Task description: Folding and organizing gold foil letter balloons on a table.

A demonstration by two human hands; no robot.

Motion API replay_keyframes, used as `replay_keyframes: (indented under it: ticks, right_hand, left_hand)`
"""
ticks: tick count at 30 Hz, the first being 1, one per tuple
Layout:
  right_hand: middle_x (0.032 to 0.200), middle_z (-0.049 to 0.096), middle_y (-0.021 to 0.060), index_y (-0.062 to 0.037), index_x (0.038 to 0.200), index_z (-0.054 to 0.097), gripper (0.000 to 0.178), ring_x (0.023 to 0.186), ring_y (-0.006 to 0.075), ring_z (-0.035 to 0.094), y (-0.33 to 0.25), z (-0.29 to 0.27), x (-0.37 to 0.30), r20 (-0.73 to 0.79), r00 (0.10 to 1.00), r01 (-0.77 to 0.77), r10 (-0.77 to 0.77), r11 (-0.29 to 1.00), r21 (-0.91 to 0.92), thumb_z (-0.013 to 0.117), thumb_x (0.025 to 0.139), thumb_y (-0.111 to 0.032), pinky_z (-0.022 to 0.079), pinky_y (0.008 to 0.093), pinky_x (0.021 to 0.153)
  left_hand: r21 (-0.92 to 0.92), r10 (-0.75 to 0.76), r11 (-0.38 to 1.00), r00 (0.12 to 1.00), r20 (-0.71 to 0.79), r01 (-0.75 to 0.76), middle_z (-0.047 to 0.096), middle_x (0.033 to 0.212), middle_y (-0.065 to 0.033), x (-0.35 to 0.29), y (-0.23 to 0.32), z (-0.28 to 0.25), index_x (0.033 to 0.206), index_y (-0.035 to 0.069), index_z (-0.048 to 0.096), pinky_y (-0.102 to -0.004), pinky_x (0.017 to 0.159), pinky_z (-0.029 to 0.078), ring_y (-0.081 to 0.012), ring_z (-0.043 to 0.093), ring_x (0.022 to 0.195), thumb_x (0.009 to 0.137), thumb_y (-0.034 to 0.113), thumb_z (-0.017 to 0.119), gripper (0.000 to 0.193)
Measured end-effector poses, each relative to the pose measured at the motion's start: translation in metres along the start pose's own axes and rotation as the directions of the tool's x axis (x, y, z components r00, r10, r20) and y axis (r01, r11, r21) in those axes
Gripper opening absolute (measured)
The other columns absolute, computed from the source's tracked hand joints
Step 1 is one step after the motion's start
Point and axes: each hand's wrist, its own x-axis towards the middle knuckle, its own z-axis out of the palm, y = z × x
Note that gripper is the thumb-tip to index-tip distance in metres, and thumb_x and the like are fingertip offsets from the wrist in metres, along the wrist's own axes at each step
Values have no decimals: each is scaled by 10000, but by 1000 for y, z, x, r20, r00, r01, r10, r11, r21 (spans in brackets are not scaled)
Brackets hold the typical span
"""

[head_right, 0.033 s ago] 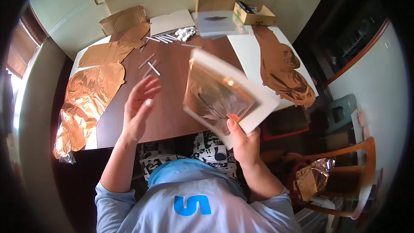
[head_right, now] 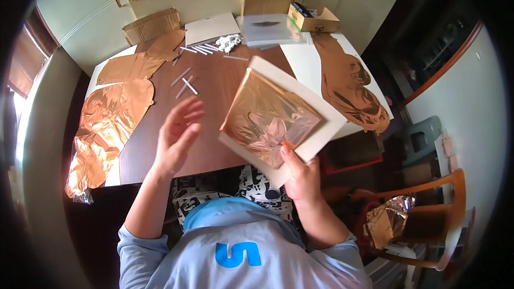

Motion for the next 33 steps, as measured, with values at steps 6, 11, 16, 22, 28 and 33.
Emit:
replay_keyframes:
  ticks: [6, 11, 16, 22, 28, 33]
  right_hand:
    - [1385, 493, 156, -23, 1425, 362, 531, 1269, 307, 501, 50, -11, -16, 201, 876, -482, 438, 807, 342, 540, 936, -125, 411, 475, 1055]
    - [1333, 534, 143, -17, 1410, 379, 520, 1231, 299, 532, 66, -11, -22, 120, 859, -510, 498, 805, 302, 560, 939, -142, 433, 469, 1035]
    - [1232, 607, 112, -62, 1328, 488, 448, 1069, 263, 640, 60, -6, -28, 155, 749, -662, 645, 739, 127, 606, 946, -262, 549, 428, 863]
    - [1040, 692, 96, -79, 1284, 541, 492, 865, 234, 707, 76, -11, -25, 185, 627, -767, 757, 641, -25, 598, 943, -428, 580, 351, 687]
    - [915, 724, 132, -24, 1025, 666, 404, 777, 225, 713, 43, -29, -10, 286, 349, -703, 892, 451, -550, 571, 963, -412, 569, 322, 647]
    - [685, 635, 118, 1, 869, 650, 123, 615, 282, 657, -21, -6, -4, 654, 756, 588, -33, 472, -656, 644, 887, -120, 518, 340, 570]
  left_hand:
    - [345, -363, 887, 926, 105, 308, 669, 1030, -107, 6, -9, 17, 1349, -13, 485, -292, 798, 533, -162, 656, 865, 855, 146, 712, 566]
    - [508, -452, 790, 885, 106, 343, 681, 955, -124, 16, -14, 9, 1307, 3, 544, -298, 772, 529, -180, 653, 827, 798, 117, 726, 552]
    - [676, -475, 673, 876, 83, 301, 675, 964, -133, 30, -16, -4, 1307, 11, 536, -322, 789, 530, -202, 650, 888, 765, 201, 749, 612]
    - [979, -400, 158, 915, -56, 129, 643, 1075, -144, 30, -18, 7, 1293, 66, 528, -395, 881, 481, -300, 637, 973, 723, 333, 777, 677]
    - [866, 98, 323, 924, 370, -381, 557, 1223, -136, 5, -40, 19, 1256, 70, 532, -500, 1034, 351, -328, 516, 1162, 815, 194, 636, 469]
    - [807, 120, 442, 917, 380, -392, 509, 1310, -176, 1, -50, 13, 1263, 44, 540, -510, 1095, 306, -357, 457, 1250, 808, 123, 573, 463]
